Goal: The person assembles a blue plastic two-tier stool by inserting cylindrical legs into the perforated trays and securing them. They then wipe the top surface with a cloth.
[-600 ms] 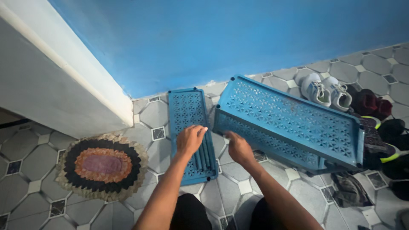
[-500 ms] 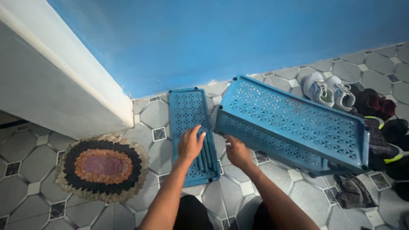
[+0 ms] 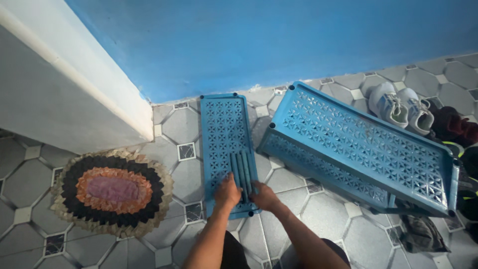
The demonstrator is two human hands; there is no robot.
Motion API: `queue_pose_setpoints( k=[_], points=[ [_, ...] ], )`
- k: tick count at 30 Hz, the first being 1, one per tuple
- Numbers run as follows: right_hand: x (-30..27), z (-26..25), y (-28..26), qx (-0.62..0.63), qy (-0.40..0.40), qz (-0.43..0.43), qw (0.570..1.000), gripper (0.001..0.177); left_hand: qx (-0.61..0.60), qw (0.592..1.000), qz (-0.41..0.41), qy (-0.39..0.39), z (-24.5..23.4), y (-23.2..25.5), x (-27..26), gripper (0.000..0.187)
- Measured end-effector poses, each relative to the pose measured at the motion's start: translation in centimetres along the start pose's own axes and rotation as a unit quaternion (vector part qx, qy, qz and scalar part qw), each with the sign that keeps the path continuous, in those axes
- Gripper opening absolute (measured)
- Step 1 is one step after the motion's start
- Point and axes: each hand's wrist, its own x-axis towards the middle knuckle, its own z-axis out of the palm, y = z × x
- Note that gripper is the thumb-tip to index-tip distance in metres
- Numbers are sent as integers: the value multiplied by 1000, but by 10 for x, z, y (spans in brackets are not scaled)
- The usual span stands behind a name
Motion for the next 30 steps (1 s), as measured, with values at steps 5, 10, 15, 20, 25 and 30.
queue_pose_setpoints(
  k=[5, 10, 15, 20, 25, 30],
  points=[
    [-5, 9, 2, 52, -15, 27, 998, 57, -43, 998, -38, -5, 22, -5, 0, 64],
    [-12, 5, 1, 136, -28, 100, 985, 60, -84, 996, -35, 27, 59, -15, 23, 56],
    [1, 13, 9, 73, 20, 11, 997, 54, -102, 990, 19, 93, 84, -29, 44, 68],
    [8, 19, 12, 132, 5, 92, 987, 60, -140, 988, -33, 50, 85, -33, 49, 53],
    [12, 10, 8, 183, 15, 103, 978, 61, -156, 986, -35, 50, 73, -28, 46, 45],
    [15, 7, 0, 133, -8, 126, 983, 54, -129, 991, -21, 23, 74, -22, 50, 35]
  ],
)
